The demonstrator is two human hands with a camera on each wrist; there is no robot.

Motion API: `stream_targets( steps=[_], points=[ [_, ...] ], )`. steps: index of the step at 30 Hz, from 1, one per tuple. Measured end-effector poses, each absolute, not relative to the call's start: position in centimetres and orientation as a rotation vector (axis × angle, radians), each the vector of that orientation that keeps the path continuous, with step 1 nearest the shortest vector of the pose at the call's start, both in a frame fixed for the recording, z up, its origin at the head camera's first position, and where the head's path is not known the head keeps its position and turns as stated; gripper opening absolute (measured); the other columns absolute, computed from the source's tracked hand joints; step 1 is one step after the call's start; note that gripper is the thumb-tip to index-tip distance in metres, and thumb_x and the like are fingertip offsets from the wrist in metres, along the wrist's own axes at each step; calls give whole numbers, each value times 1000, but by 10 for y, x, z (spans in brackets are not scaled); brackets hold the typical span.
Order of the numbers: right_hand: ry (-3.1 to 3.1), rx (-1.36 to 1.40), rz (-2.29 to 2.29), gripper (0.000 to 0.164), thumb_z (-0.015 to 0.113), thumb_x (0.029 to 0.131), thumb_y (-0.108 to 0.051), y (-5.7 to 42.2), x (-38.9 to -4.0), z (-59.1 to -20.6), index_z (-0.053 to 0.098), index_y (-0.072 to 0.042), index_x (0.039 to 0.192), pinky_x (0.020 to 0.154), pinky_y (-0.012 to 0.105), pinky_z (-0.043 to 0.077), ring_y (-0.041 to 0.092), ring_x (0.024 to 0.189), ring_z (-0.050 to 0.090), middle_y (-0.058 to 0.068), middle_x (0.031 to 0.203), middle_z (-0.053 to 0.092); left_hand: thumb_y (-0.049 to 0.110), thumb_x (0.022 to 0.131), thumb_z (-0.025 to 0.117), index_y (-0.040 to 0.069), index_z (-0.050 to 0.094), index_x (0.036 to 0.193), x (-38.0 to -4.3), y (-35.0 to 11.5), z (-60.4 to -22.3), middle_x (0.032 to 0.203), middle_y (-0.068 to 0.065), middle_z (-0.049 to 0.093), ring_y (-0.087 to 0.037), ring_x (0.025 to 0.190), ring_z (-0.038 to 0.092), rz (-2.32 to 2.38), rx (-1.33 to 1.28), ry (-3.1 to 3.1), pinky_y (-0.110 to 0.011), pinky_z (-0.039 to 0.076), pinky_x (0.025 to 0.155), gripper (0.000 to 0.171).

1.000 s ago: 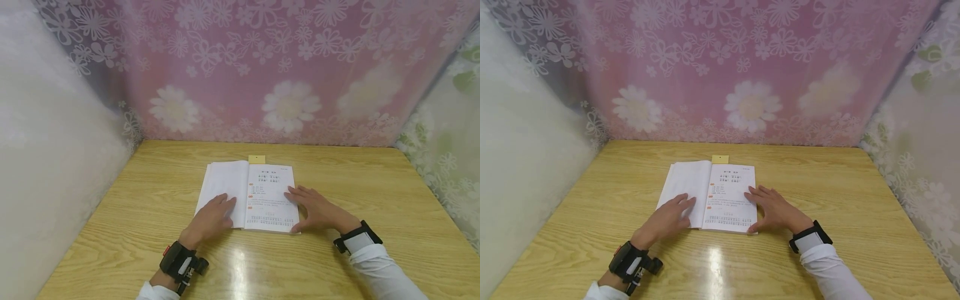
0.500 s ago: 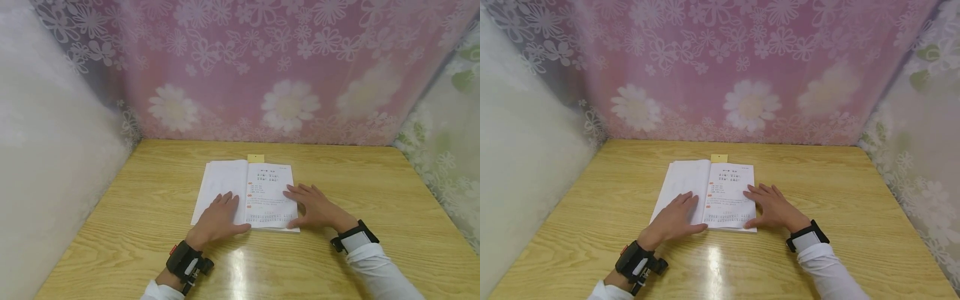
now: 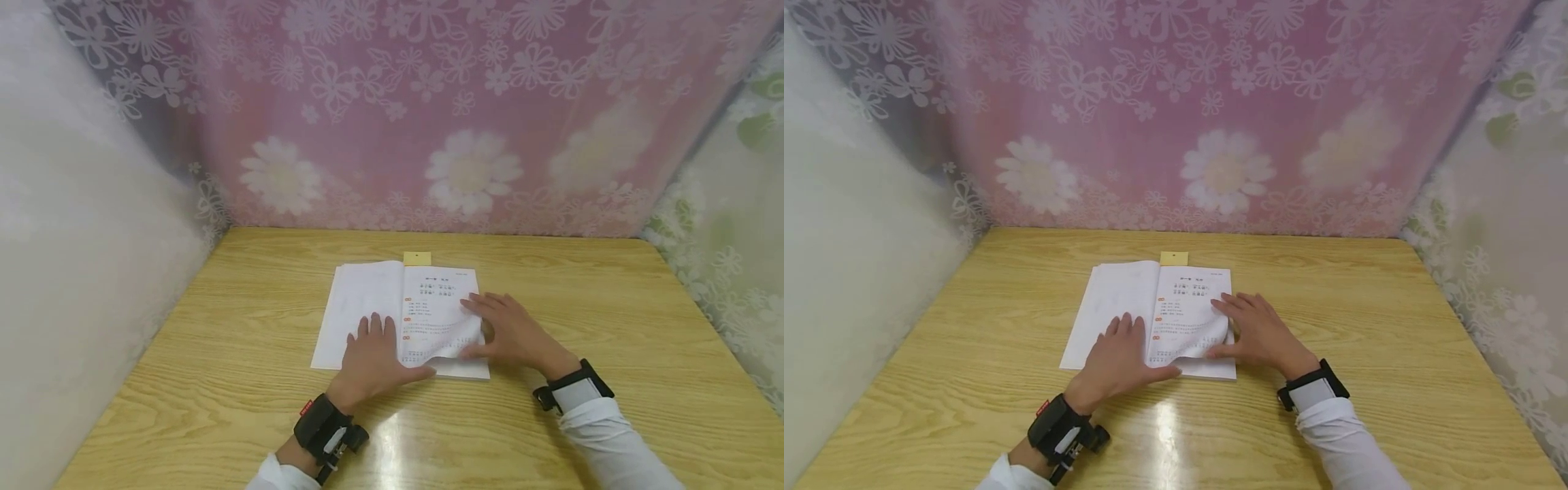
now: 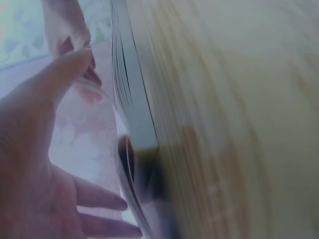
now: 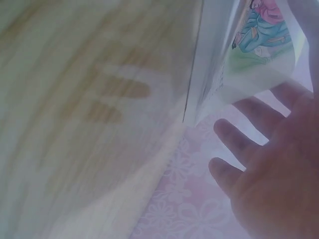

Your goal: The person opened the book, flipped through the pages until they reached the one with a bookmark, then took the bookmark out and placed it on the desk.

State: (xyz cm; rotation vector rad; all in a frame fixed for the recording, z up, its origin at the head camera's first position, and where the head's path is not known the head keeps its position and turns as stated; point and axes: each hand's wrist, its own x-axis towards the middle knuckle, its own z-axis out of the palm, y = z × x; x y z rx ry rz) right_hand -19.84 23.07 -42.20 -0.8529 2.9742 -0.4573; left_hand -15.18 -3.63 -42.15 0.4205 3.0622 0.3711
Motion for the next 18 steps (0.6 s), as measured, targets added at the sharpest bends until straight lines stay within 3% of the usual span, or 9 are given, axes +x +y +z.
stream_targets(
  steps=[7,13,18],
  points=[
    [3051,-908,-453,96,50,64,-79,226,-201,-415,39,-19,137,106,51,20,31,128,31,11,141,40,85,63,39,-4,37,131,-153,-22,-420,132,-28,39,-44,119,36,319,303,3062,-57,41,83,112],
    [3064,-944,-508,96,52,64,-77,224,-200,-411,37,-19,138,106,53,19,31,129,29,13,143,36,69,74,46,-4,40,127,-155,-22,-421,127,-26,43,-41,113,41,279,259,3087,-55,43,82,91],
    [3071,-950,-612,101,57,62,-75,227,-200,-410,25,-24,143,105,55,19,31,132,24,14,148,26,50,79,52,-4,39,128,-153,-28,-419,129,-25,43,-41,117,40,376,256,3089,-54,42,86,73]
  ],
)
